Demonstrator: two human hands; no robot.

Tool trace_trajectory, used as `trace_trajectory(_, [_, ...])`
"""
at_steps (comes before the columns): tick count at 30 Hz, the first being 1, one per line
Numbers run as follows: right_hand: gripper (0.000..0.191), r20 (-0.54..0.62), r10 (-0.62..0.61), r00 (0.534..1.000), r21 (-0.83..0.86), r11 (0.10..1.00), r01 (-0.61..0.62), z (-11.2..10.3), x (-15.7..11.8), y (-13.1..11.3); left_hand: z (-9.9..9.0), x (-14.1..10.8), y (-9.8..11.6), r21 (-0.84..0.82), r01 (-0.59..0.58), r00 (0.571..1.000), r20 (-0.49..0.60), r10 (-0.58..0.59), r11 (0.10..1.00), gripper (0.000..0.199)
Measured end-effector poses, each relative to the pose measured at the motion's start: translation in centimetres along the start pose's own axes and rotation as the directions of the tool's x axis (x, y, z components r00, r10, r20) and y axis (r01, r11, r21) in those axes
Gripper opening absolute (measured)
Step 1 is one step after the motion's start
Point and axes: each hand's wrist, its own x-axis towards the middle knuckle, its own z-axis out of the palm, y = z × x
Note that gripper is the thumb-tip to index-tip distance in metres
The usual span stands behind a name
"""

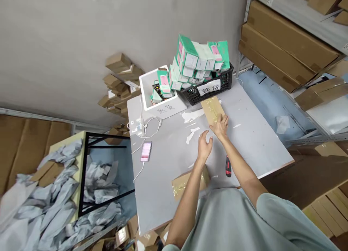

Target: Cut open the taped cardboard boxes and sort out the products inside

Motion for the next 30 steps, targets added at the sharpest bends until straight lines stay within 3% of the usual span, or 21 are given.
trace_trajectory(3, [0.116, -0.029, -0.008, 1.000, -0.023, 1.000, 0.007, -0.9, 0.7, 1.7, 1.1, 0.1, 0.6, -0.012, -0.047, 0.999, 0.023, 0.047, 0.999, 0.045])
trace_trajectory(6, [0.113, -0.088, 0.023, 0.996, -0.069, 0.997, -0.029, -2.8, 2.2, 4.0, 0.6, -1.9, -1.1, -0.015, -0.016, 1.000, 0.019, 0.016, 1.000, 0.041])
trace_trajectory(10, [0.109, -0.109, 0.097, 0.989, -0.128, 0.986, -0.111, -6.5, 5.8, 6.5, -2.2, -5.3, -4.6, 0.015, 0.124, 0.992, -0.042, -0.123, 0.992, 0.039])
trace_trajectory(13, [0.112, -0.063, 0.087, 0.994, -0.087, 0.992, -0.092, -8.9, 8.0, 7.7, -5.1, -7.9, -6.8, 0.056, 0.179, 0.982, -0.071, -0.175, 0.982, 0.044])
trace_trajectory(15, [0.118, -0.063, 0.049, 0.997, -0.063, 0.997, -0.053, -9.7, 8.0, 8.5, -7.2, -9.7, -8.1, 0.101, 0.192, 0.978, -0.104, -0.182, 0.976, 0.045])
trace_trajectory(18, [0.129, -0.098, -0.031, 0.995, -0.085, 0.996, 0.023, -9.0, 4.2, 10.1, -10.2, -12.8, -10.2, 0.182, 0.223, 0.966, -0.177, -0.191, 0.958, 0.045])
trace_trajectory(21, [0.124, -0.042, -0.025, 0.999, -0.110, 0.994, 0.021, -6.2, -3.5, 12.6, -12.9, -16.1, -12.8, 0.244, 0.291, 0.941, -0.249, -0.230, 0.925, 0.050])
trace_trajectory(23, [0.123, 0.029, 0.081, 0.996, -0.141, 0.987, -0.076, -3.9, -9.4, 14.4, -14.1, -18.2, -14.3, 0.252, 0.347, 0.919, -0.282, -0.274, 0.903, 0.055])
trace_trajectory(27, [0.116, 0.118, 0.212, 0.970, -0.246, 0.953, -0.178, -0.2, -18.5, 17.2, -15.2, -21.3, -16.1, 0.227, 0.402, 0.901, -0.272, -0.339, 0.887, 0.074])
trace_trajectory(30, [0.103, 0.105, 0.203, 0.974, -0.286, 0.944, -0.166, 0.6, -21.1, 17.6, -15.4, -22.4, -16.6, 0.200, 0.376, 0.921, -0.189, -0.341, 0.905, 0.093])
